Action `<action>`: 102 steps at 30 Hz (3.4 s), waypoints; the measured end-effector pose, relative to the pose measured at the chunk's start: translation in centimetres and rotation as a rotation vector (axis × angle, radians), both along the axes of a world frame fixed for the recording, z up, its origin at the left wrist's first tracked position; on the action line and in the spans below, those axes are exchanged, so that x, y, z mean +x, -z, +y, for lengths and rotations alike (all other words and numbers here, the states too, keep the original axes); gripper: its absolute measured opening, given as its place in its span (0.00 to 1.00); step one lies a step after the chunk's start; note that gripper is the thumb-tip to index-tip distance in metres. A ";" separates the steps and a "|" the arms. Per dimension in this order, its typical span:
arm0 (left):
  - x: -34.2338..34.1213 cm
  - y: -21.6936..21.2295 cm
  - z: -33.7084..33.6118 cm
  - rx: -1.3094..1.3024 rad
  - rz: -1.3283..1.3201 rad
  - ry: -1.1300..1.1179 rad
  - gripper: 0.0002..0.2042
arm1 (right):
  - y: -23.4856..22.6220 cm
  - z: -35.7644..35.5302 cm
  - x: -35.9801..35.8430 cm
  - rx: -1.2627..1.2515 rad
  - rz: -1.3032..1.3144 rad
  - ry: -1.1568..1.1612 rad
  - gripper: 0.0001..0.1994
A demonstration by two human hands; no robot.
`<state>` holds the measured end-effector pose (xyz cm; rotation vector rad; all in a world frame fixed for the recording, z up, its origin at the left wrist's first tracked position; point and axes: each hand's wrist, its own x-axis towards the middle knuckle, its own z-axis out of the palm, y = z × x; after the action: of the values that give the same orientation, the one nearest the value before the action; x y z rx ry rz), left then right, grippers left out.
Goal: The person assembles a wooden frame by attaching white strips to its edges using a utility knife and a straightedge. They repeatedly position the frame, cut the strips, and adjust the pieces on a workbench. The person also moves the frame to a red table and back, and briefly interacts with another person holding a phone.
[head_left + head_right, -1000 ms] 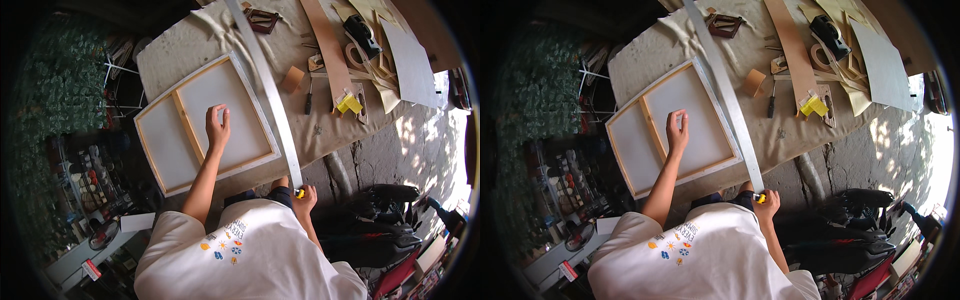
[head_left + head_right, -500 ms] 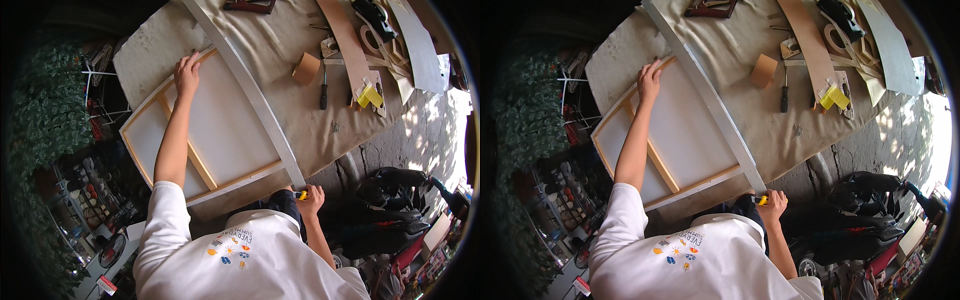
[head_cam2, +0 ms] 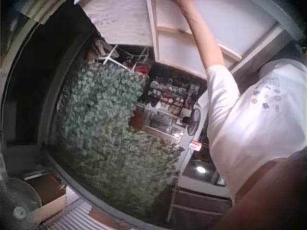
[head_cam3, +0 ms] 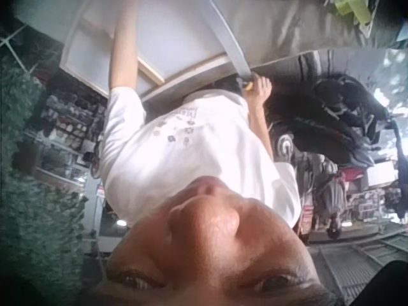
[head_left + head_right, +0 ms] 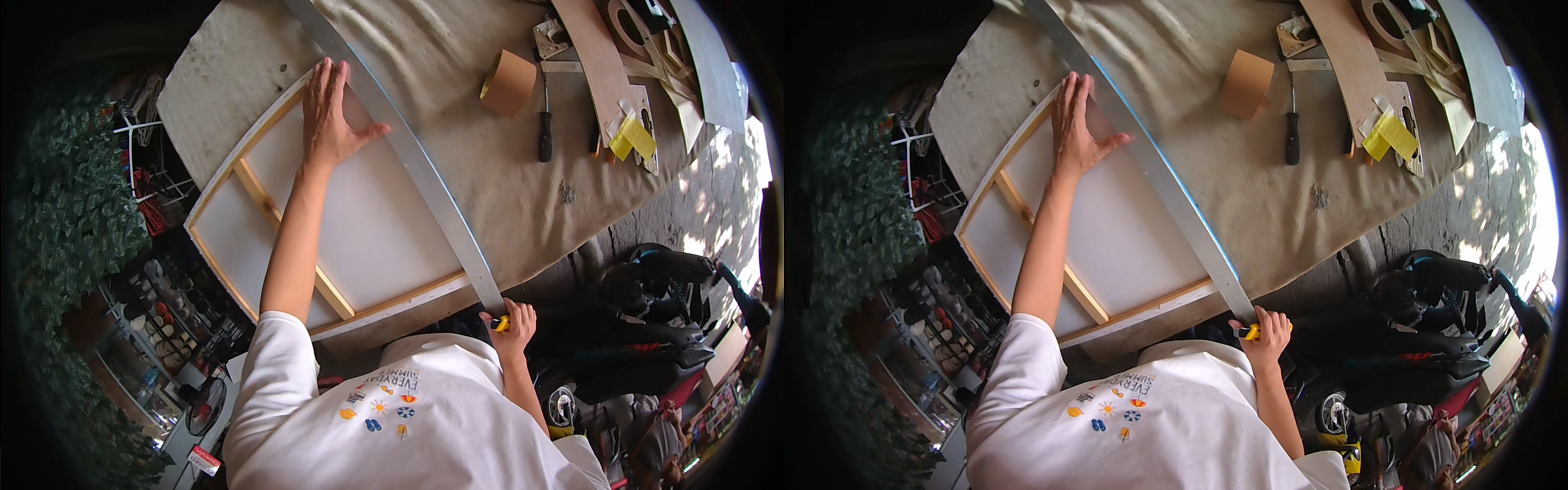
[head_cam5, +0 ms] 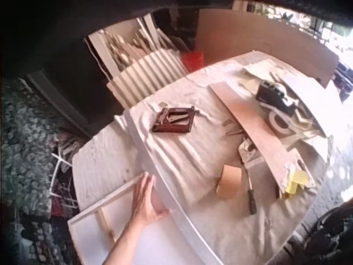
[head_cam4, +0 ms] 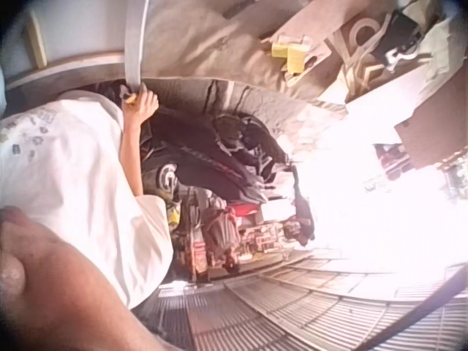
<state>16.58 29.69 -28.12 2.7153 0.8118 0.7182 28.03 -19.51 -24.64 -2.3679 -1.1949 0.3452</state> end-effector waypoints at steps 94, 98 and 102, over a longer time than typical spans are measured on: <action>3.0 -6.1 -14.0 -0.411 0.518 -0.181 0.67 | -1.6 4.2 1.8 -0.140 0.298 -0.148 0.38; 3.8 -6.9 -14.2 -0.440 0.599 -0.244 0.67 | -4.2 6.6 4.3 -0.055 0.561 0.062 0.25; 3.9 -7.4 -14.5 -0.476 0.600 -0.307 0.68 | -6.1 13.6 7.1 0.028 0.515 -0.191 0.17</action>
<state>20.48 15.21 -20.70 2.3821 1.3413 -0.2604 35.08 -5.94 -18.59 -1.9661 -1.1558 0.9288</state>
